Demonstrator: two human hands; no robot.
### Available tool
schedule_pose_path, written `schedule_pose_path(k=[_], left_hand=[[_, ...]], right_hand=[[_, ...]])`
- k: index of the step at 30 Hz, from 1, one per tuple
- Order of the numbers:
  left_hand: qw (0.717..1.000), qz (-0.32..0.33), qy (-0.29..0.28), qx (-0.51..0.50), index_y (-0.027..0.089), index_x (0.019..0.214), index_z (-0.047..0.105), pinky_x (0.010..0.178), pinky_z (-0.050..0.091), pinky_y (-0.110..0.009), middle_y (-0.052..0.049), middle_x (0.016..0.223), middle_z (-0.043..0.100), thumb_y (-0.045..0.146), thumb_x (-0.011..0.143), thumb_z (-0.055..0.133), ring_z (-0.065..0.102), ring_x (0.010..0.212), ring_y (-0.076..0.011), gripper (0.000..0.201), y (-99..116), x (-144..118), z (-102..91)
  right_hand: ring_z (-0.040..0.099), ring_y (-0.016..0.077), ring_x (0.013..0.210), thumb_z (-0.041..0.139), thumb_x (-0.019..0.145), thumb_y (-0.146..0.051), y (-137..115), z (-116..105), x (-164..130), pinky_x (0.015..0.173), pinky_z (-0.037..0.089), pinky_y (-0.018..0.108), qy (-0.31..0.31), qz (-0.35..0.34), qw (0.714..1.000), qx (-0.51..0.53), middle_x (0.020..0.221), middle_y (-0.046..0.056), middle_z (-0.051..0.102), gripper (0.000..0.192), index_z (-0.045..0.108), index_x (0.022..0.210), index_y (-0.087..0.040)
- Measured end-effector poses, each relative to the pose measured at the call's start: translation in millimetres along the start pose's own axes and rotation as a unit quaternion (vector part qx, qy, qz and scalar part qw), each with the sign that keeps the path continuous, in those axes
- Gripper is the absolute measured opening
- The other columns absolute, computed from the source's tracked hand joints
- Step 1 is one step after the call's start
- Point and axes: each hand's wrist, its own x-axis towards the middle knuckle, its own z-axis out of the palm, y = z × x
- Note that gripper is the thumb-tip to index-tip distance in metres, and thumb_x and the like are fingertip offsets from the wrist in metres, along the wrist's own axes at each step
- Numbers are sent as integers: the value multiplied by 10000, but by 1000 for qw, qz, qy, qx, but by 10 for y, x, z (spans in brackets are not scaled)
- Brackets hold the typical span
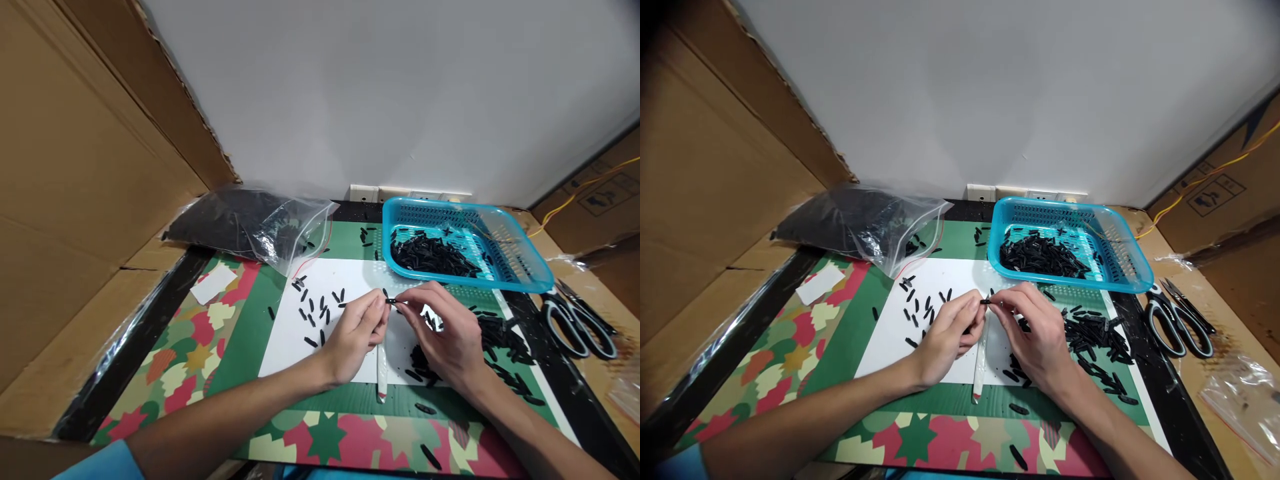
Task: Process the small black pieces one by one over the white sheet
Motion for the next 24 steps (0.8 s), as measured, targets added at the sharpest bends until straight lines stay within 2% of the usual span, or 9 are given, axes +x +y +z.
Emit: schedule_pose_path(k=[6,9,12,20,24], left_hand=[[999,33,21,24,223,830,416,427,160,-184,93,636,340,587,1082,508,209,492,-55,453,-11,-4,19],[999,32,23,33,218,857,453,428,163,-186,99,627,312,594,1080,510,212,484,-58,441,-17,7,14],[998,39,27,45,210,888,499,432,162,-186,105,612,289,576,1086,510,203,474,-58,416,-20,24,5],[998,36,24,41,213,931,514,438,171,-173,109,590,312,524,1117,464,176,473,-58,366,-32,45,-10],[999,29,26,33,217,934,505,442,166,-174,110,594,305,528,1110,482,171,480,-61,359,-30,37,2]], right_hand=[[666,162,751,686,1020,-179,39,11,-28,681,567,294,-18,89,994,64,897,30,730,76,733,1060,-222],[721,182,857,701,1021,-259,66,16,-17,691,609,282,-38,173,974,139,992,51,776,95,773,1079,-233],[743,198,873,743,994,-310,89,17,13,689,637,290,-40,232,949,209,989,60,794,113,811,1026,-227],[754,186,868,793,949,-291,109,-6,37,686,644,277,-42,264,933,242,970,45,809,93,846,1003,-236],[758,182,766,840,903,-321,83,-17,65,633,660,281,-28,285,923,257,934,47,825,117,859,972,-228]])
